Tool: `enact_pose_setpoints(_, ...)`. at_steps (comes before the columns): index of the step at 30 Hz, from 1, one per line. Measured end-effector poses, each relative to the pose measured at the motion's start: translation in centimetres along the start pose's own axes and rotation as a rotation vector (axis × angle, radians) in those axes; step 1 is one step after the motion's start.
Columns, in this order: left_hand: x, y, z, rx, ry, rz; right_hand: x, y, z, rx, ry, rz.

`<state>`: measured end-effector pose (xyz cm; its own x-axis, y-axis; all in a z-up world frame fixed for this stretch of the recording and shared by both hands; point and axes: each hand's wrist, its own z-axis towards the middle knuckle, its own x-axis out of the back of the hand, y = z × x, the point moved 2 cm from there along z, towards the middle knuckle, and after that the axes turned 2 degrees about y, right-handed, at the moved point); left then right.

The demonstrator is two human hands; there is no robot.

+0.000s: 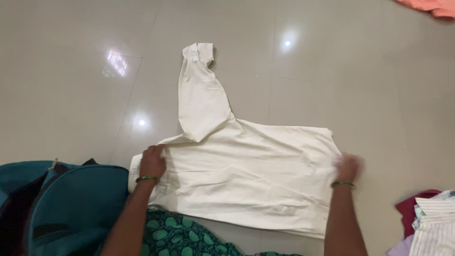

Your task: The person folds a shirt on the floor by smoothing out the fabric, folding the sleeves inward, and then folding the body of the shirt into a square.

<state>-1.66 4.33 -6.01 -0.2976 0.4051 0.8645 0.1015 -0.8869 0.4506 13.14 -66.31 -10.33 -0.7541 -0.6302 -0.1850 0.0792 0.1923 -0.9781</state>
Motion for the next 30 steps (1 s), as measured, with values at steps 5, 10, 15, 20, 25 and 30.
enact_pose_setpoints(5, 0.2, 5.2, 0.9, -0.016, 0.287, -0.038, -0.7, -0.7, 2.3, -0.002, -0.151, 0.148)
enact_pose_setpoints(10, -4.8, 9.1, 1.6, 0.103, -0.452, -0.568, -5.7, 4.0, -3.0, -0.717, -0.904, -0.067)
enact_pose_setpoints(15, -7.4, 0.1, 6.8, -0.137, 0.207, -0.122, -4.4, 2.9, 3.1, 0.021, 0.0, 0.115)
enact_pose_setpoints(20, -6.5, -6.4, 10.9, 0.501, 0.429, -0.379, -6.1, 1.3, 4.6, 0.433, -0.157, -0.651)
enact_pose_setpoints(25, -7.7, -2.3, 15.9, 0.753, -0.103, -0.011, -11.8, 2.3, 1.9, 0.851, -0.599, -1.224)
enact_pose_setpoints(30, -7.2, 3.5, 19.1, 0.741, -0.25, -0.018, -16.4, 1.9, 0.1, 0.866, -0.814, -1.618)
